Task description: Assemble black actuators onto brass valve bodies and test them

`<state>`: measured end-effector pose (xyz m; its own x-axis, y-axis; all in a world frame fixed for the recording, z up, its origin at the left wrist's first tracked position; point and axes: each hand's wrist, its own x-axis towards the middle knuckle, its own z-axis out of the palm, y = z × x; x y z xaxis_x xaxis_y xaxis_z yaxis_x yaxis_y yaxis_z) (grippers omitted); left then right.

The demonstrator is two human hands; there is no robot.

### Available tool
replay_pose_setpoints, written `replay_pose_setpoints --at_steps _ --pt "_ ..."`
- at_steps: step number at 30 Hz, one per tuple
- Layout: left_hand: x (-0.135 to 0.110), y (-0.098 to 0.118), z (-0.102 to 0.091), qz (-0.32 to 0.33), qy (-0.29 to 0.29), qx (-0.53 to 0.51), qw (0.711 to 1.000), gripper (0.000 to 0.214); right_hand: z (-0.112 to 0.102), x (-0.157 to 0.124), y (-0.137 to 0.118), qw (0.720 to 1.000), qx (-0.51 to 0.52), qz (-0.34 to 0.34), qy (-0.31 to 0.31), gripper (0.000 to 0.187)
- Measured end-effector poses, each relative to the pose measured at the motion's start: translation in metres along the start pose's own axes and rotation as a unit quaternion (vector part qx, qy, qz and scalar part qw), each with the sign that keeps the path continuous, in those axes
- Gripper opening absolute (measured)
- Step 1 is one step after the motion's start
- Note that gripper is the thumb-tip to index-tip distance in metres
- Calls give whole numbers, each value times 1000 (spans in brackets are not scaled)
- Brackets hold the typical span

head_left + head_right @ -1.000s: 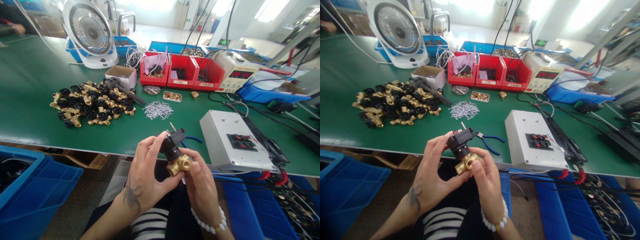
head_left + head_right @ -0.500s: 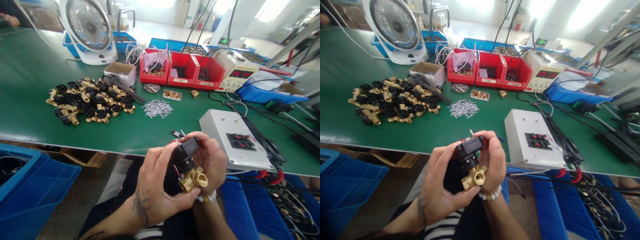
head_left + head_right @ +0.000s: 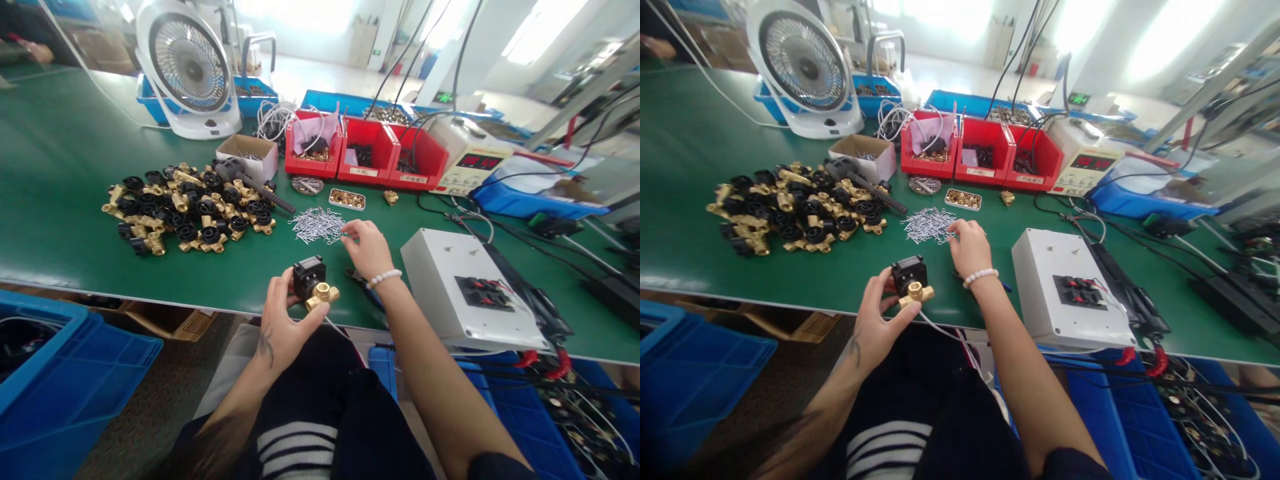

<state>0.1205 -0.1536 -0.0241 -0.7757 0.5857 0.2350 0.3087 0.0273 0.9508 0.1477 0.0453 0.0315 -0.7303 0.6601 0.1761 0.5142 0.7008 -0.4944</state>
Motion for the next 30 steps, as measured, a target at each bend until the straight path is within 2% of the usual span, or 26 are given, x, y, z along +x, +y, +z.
replay_pose_setpoints --at_steps 3,6,9,12,15,19,22,25,27,30 --pt "0 -1 0 10 -5 -4 1000 70 9 21 -1 993 -85 -24 -78 22" --pt "-2 -2 -1 18 -13 -1 1000 72 16 24 -8 980 -145 -34 -134 29" --pt "-2 -4 -1 26 -18 3 999 72 16 21 -14 967 -175 -29 -185 20" --pt "-3 -4 -2 35 -21 11 999 72 12 18 -16 964 -162 -23 -212 17" --pt "-4 -3 -2 40 -25 18 999 73 8 13 -11 978 -102 -23 -180 27" --pt "-4 -2 -2 44 -30 23 998 74 4 2 2 991 54 -12 -119 32" --pt "-4 -2 -2 31 -34 27 999 75 -2 -12 8 974 193 -13 -114 38" --pt "-5 -3 -2 30 -34 23 999 75 -7 -24 7 941 319 -39 -107 45" --pt "-5 -3 -2 35 -36 23 998 76 -7 -24 6 942 321 -46 -90 43" --pt "-5 -2 -2 37 -40 26 998 76 0 -10 10 976 210 -23 -52 30"
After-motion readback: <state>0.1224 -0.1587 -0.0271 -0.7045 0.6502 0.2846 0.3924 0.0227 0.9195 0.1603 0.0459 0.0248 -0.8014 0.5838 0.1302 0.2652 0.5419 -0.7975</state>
